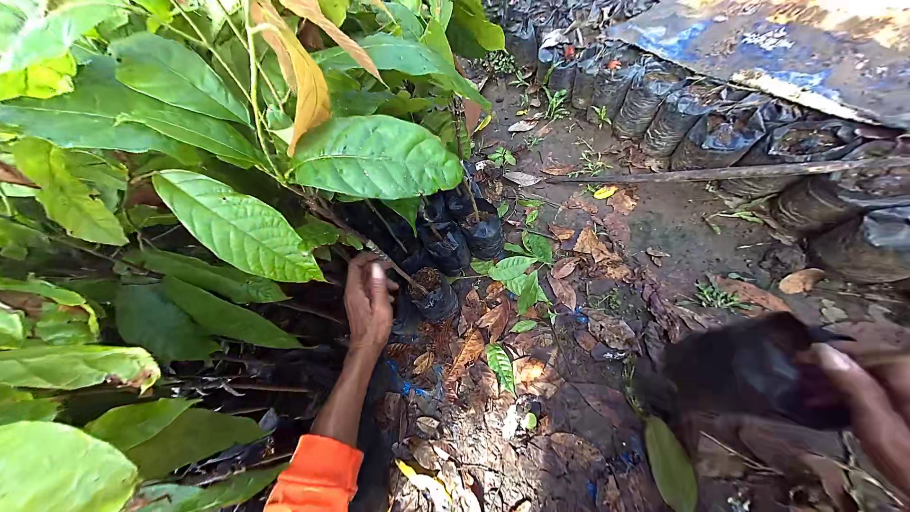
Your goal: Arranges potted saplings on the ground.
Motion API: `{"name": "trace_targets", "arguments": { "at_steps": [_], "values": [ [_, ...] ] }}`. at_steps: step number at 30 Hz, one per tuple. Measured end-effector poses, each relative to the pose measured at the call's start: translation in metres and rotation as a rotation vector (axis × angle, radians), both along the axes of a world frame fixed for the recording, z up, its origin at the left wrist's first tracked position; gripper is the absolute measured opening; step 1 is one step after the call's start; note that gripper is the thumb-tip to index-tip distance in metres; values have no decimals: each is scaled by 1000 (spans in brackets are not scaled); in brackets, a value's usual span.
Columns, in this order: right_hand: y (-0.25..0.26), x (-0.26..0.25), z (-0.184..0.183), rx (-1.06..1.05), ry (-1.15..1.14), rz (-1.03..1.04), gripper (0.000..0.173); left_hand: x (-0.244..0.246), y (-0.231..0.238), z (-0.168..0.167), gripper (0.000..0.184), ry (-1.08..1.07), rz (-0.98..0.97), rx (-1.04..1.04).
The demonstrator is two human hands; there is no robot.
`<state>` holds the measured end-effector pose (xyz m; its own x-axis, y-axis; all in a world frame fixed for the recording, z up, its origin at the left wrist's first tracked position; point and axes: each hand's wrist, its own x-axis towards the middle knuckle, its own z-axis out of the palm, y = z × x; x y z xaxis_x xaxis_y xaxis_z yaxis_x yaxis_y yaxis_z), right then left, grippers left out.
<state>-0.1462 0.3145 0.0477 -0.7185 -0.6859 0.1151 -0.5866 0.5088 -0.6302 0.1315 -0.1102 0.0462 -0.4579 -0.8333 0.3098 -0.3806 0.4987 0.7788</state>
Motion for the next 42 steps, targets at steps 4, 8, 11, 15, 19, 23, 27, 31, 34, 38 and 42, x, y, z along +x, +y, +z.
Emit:
{"name": "trace_targets", "arguments": {
  "at_steps": [4, 8, 11, 15, 19, 23, 27, 31, 34, 38, 42],
  "values": [
    [-92, 11, 7, -200, 198, 193, 47, -7, 2, -3, 35, -226, -62, 24],
    [-190, 28, 16, -224, 128, 341, 36, -8, -9, -1, 24, -222, 28, 79],
    [-256, 46, 18, -124, 15, 435, 29, -5, -15, -4, 23, -197, 65, 102],
    [-336, 62, -24, 100, -144, 590, 35, -1, -16, -6, 23, -179, 73, 123],
    [-369, 57, -76, 220, -169, 654, 40, 0, -18, -8, 24, -139, 70, 131],
    [-366, 52, -74, 215, -180, 656, 39, -2, -17, -12, 24, -103, 64, 141],
    [-359, 53, -66, 144, -216, 630, 39, -5, -17, -16, 23, -91, 79, 129],
    [-364, 60, -77, 113, -237, 646, 40, -4, -19, -21, 25, -62, 68, 118],
    [-370, 58, -79, 174, -249, 659, 42, -10, -17, -25, 26, -62, 103, 53],
    [-369, 58, -76, 212, -259, 684, 42, -19, 11, -40, 49, 26, 228, -328],
    [-354, 73, -67, 38, -371, 654, 42, -18, 21, -48, 68, 19, 192, -462]
  ]
}}
